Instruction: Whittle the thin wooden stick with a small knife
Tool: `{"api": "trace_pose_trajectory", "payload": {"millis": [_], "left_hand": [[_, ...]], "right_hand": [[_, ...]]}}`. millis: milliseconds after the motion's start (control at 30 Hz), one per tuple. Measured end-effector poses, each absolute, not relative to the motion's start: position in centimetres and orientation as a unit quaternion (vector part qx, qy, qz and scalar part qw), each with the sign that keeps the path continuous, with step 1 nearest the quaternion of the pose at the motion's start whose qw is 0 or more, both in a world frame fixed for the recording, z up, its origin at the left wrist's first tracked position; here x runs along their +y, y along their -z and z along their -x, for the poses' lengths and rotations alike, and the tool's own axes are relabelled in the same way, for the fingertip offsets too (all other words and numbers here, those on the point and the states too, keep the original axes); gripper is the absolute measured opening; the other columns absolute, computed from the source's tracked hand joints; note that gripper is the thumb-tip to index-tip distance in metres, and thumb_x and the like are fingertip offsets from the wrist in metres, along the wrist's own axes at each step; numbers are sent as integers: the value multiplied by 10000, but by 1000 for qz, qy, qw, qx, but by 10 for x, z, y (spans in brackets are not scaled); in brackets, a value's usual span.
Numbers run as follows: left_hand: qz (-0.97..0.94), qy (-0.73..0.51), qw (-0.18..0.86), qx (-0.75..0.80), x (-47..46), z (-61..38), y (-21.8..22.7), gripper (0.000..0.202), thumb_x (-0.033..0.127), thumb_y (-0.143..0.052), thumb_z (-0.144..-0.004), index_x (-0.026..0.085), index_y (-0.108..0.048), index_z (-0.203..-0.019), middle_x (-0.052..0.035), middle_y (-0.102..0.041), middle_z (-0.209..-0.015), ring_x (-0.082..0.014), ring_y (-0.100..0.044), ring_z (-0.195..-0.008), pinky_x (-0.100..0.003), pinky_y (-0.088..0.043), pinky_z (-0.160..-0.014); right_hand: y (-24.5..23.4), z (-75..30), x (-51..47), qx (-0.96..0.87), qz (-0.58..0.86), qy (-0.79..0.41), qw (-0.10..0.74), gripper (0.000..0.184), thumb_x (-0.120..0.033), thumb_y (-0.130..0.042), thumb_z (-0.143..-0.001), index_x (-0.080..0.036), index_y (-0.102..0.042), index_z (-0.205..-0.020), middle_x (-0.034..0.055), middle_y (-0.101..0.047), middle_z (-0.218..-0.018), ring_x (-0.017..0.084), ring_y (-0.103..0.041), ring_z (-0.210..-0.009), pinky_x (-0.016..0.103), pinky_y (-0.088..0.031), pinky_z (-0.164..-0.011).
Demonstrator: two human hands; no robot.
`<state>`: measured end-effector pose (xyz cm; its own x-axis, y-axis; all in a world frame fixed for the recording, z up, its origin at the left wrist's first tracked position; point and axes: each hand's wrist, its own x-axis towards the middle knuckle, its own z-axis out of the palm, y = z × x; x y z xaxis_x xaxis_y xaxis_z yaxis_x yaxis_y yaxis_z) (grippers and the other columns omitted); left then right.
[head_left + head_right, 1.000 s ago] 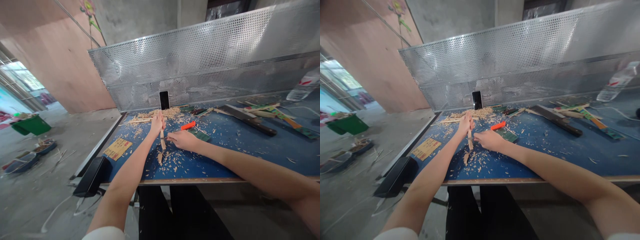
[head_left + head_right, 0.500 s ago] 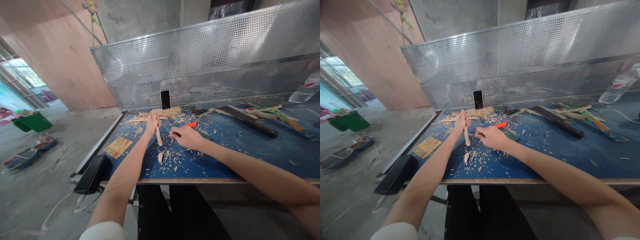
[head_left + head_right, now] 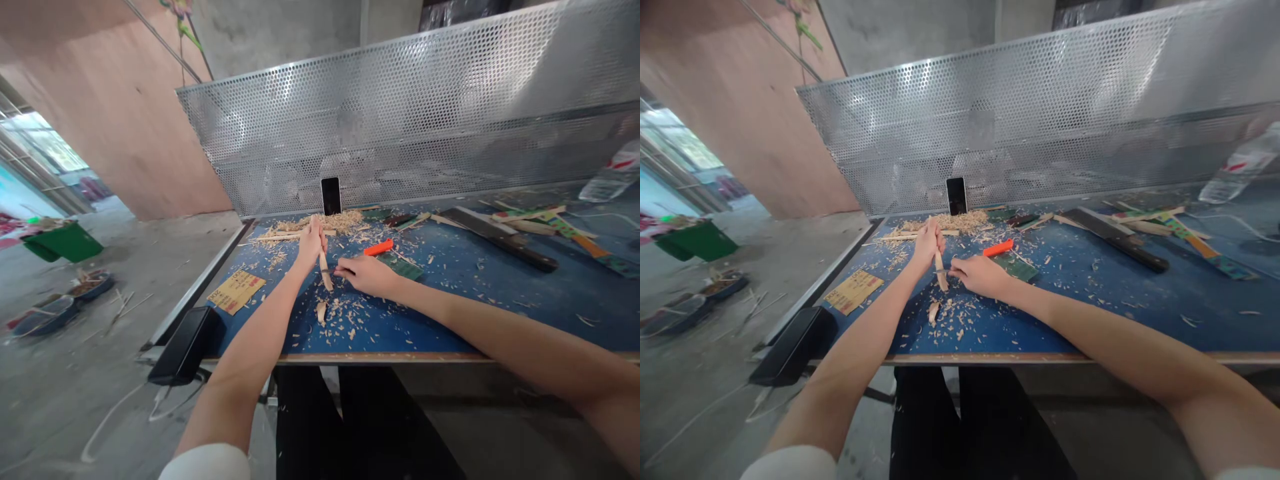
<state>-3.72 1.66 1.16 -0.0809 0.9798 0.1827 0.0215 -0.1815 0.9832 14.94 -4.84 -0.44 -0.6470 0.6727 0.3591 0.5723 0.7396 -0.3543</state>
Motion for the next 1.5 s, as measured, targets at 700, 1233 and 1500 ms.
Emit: {"api": "trace_pose_trajectory", "payload": {"millis": [700, 1233, 1500], "left_hand": [[-536, -590, 400, 453, 18, 39, -7, 617, 804, -449, -957, 254, -402, -681, 65, -390, -445, -109, -423, -359, -243, -338, -387], [-545, -612, 401, 410, 15, 36, -11, 645, 832, -483, -930, 252, -425, -654, 58, -406, -427, -106, -435, -352, -264, -330, -390], [-510, -615, 443, 407, 13, 33, -14, 677, 883, -429, -912, 262, -348, -657, 71, -332, -423, -101, -377, -345, -264, -323, -371]], "right_hand": [[-1, -156, -62, -907, 293, -221, 207, 173, -217, -618, -973, -226, -633, -801, -24, -668, -686, 132, -534, -588, 271, -308, -603], [17, -156, -46, -901, 316, -103, 278, 222, -320, -530, -1083, -225, -617, -902, 9, -643, -745, 163, -544, -653, 278, -302, -642], [12, -150, -51, -903, 313, -137, 261, 236, -287, -533, -1057, -225, -605, -841, -22, -576, -648, 142, -501, -596, 282, -271, -610]]}}
